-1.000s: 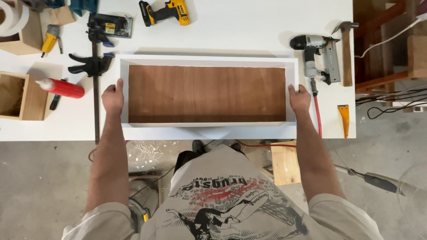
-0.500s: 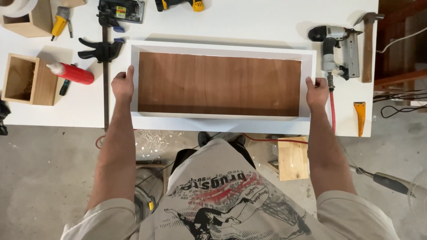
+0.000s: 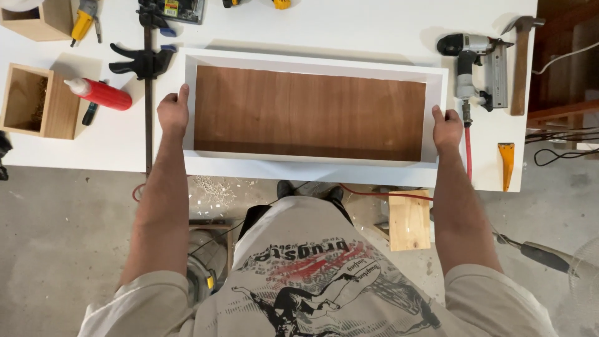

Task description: The person fits together the components of a drawer, checks the alignment, and then applies edge banding tape to a separate wooden board using a specialized iron.

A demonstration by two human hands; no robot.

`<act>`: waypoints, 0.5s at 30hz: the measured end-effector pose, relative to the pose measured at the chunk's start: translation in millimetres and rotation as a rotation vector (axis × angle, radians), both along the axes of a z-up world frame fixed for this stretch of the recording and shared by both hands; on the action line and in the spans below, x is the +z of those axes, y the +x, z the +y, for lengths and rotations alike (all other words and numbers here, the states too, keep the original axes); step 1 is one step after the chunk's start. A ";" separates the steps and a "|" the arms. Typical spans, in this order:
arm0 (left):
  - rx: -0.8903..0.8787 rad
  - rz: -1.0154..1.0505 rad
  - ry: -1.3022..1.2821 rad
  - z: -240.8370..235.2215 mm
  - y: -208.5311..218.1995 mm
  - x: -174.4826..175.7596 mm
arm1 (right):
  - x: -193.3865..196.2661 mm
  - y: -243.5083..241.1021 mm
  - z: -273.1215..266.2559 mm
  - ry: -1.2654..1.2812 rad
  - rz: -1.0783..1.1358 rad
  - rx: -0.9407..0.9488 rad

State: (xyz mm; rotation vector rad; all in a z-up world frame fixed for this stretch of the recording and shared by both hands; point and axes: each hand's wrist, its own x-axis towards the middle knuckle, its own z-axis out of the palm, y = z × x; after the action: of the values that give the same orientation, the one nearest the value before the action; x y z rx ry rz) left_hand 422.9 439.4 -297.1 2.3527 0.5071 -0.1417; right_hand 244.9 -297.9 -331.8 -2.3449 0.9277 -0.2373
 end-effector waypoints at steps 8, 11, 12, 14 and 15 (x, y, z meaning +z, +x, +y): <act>0.007 -0.025 0.017 7.1 8.5 -11.3 | -17.9 3.1 -16.7 0.016 0.004 0.054; 0.005 -0.025 0.021 3.4 3.7 -1.6 | -16.5 2.6 -13.9 0.019 0.006 0.059; 0.007 -0.022 0.010 -1.1 1.9 0.7 | -14.7 -1.2 -14.6 0.020 0.008 0.057; 0.006 -0.035 0.017 3.4 3.8 -7.5 | -10.3 1.6 -10.1 0.032 0.027 0.036; 0.005 -0.048 0.023 4.4 4.7 -12.1 | -7.3 2.1 -8.8 0.045 0.047 0.014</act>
State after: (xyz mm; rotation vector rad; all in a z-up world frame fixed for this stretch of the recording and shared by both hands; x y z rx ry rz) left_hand 427.7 443.8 -309.1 2.3713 0.4936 -0.0771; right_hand 247.0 -306.7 -339.1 -2.3239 0.9291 -0.1544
